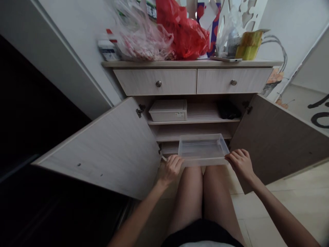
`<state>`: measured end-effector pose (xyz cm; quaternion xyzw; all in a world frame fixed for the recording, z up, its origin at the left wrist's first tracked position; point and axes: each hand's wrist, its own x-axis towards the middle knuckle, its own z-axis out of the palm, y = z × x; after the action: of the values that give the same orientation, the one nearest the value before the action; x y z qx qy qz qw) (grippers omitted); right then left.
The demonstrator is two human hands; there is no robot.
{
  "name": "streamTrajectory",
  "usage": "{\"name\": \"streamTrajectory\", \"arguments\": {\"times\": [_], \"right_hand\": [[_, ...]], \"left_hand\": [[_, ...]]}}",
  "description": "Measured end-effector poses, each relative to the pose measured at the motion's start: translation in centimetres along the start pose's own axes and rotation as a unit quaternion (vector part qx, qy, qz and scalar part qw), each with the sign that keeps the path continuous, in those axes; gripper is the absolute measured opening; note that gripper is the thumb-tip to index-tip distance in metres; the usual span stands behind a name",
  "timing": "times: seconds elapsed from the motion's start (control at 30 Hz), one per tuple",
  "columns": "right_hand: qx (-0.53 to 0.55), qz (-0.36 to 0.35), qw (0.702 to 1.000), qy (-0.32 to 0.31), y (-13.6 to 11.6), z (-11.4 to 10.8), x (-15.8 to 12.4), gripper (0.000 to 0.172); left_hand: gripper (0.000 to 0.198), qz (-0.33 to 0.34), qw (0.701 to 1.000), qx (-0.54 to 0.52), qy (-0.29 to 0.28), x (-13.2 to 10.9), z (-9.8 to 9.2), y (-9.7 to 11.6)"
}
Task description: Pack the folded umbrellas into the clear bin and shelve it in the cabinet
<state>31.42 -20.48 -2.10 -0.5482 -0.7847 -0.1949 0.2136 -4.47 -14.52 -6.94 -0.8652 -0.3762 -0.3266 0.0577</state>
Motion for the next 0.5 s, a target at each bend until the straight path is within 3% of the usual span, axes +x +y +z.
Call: {"name": "streamTrajectory", "arguments": {"times": [0.17,0.27,0.33,0.4,0.5], "right_hand": [[0.008,-0.026,1.0,-0.007,-0.9,1.6,-1.5,0.024],[0.007,-0.039,0.999,-0.012,-1.0,1.8,-1.6,0.023],[0.006,-0.048,0.999,-0.01,-0.9,1.9,-1.5,0.022],[0.012,-0.059,0.998,-0.006,-0.7,1.9,-1.4,0.021],[0.026,-0.076,0.997,-0.006,-0.4,2.0,-1.1,0.018]], "left_hand": [[0.036,-0.034,0.999,-0.04,-0.004,-3.0,1.6,-0.3],[0.033,-0.077,0.992,-0.095,0.006,-3.3,1.8,0.1],[0.033,-0.125,0.98,-0.147,0.041,-3.0,2.1,0.4],[0.041,-0.223,0.95,-0.197,0.096,-2.4,2.6,0.7],[0.06,-0.418,0.856,-0.279,0.121,-1.4,4.1,0.9]]}}
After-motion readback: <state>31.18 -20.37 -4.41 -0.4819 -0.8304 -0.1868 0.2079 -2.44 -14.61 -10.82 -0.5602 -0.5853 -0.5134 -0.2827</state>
